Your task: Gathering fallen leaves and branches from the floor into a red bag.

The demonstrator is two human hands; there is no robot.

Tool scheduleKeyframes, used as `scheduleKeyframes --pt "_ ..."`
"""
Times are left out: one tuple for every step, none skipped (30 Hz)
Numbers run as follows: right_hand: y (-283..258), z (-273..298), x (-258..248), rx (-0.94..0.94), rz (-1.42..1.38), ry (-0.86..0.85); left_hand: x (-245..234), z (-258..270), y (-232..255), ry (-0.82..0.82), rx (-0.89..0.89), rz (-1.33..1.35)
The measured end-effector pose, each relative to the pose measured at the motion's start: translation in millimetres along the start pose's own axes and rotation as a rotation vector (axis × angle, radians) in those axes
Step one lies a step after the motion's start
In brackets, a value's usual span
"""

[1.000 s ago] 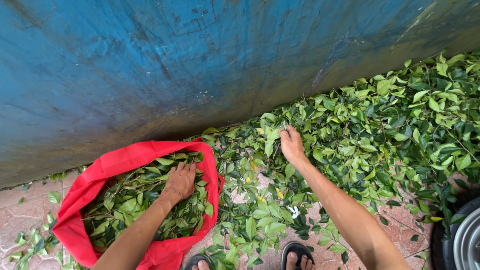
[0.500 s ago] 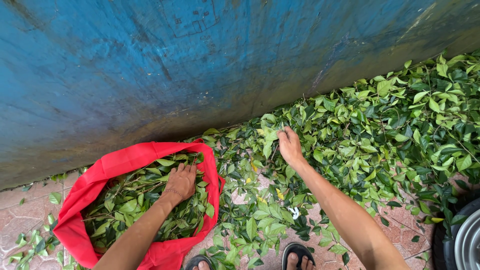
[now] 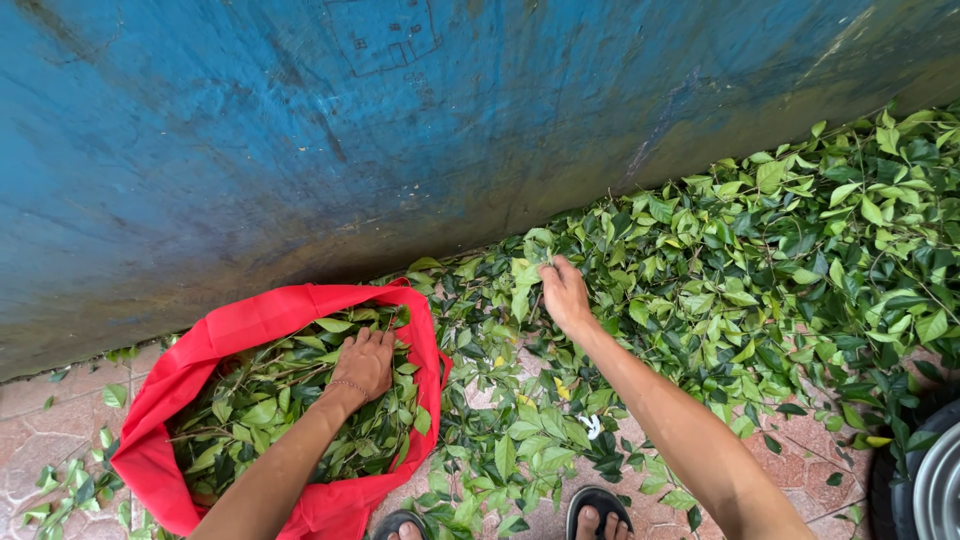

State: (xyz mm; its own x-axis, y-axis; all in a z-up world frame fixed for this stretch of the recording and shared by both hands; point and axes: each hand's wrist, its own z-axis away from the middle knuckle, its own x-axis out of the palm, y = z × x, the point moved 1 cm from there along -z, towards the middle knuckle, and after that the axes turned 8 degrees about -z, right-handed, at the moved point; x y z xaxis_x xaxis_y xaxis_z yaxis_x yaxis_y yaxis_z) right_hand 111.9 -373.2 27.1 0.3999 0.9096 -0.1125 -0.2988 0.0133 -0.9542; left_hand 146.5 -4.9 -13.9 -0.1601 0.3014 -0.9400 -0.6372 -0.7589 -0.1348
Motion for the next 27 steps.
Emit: scheduleKeyframes --pt "-6 4 3 0.008 0.003 0.007 1 0 0 0.015 0.000 0.010" --pt "-3 4 5 0.008 0.002 0.007 0 0 -1 0.016 0.000 0.010" --pt "-1 3 7 -0.008 0.001 -0.003 0 1 -2 0.038 0.002 0.021" --pt "1 3 8 -0.022 0.000 -0.013 0 2 -2 0.059 0.003 0.034" --pt "5 2 11 -0.022 0.000 -0.013 -2 3 -2 0.059 0.003 0.034" --pt "8 1 13 -0.035 -0.011 -0.025 -5 4 -2 0.055 0.004 0.043" --pt "12 0 16 -0.048 -0.022 -0.036 -7 5 -2 0.052 0.004 0.052" --pt "17 -2 20 -0.048 -0.021 -0.035 -7 5 -3 0.052 0.005 0.052" --pt "23 -4 25 -0.077 -0.061 -0.044 -7 4 -5 0.095 0.004 0.092" --pt "28 -6 30 -0.106 -0.101 -0.052 -7 4 -6 0.138 0.004 0.131" --pt "13 5 42 -0.106 -0.100 -0.051 -5 2 -9 0.138 0.005 0.131" --pt "-1 18 54 -0.040 -0.087 -0.061 -3 0 -12 0.167 -0.011 0.227" --pt "-15 29 66 0.027 -0.074 -0.072 -1 -2 -15 0.195 -0.027 0.323" --pt "-22 42 81 0.028 -0.075 -0.069 4 -5 -20 0.194 -0.024 0.323" --pt "-27 54 98 0.070 -0.065 -0.165 8 -8 -26 0.293 -0.026 0.451" --pt "-34 66 112 0.112 -0.054 -0.257 13 -13 -31 0.394 -0.026 0.582" --pt "41 54 144 0.113 -0.053 -0.250 10 -13 -37 0.394 -0.019 0.584" --pt "112 42 172 -0.454 0.403 -0.505 8 -17 -40 0.340 -0.149 0.657" --pt "182 23 205 -1.027 0.866 -0.732 7 -21 -42 0.282 -0.279 0.726" --pt "131 60 191 -1.008 0.879 -0.711 8 -22 -47 0.276 -0.251 0.731" --pt "75 92 183 -0.715 0.627 -0.730 9 -23 -52 0.282 -0.269 0.833" --pt "19 126 176 -0.433 0.363 -0.716 11 -24 -58 0.283 -0.289 0.930" --pt "11 125 165 -0.423 0.364 -0.690 5 -22 -52 0.273 -0.262 0.930" --pt "2 125 156 -0.346 0.383 -0.704 0 -19 -49 0.278 -0.262 0.930" --pt "-6 125 147 -0.269 0.400 -0.719 -6 -15 -47 0.283 -0.263 0.929" --pt "6 108 129 -0.261 0.404 -0.702 -16 -10 -39 0.277 -0.245 0.934" --pt "17 92 111 -0.411 0.506 -0.593 -25 -4 -32 0.223 -0.286 0.855"
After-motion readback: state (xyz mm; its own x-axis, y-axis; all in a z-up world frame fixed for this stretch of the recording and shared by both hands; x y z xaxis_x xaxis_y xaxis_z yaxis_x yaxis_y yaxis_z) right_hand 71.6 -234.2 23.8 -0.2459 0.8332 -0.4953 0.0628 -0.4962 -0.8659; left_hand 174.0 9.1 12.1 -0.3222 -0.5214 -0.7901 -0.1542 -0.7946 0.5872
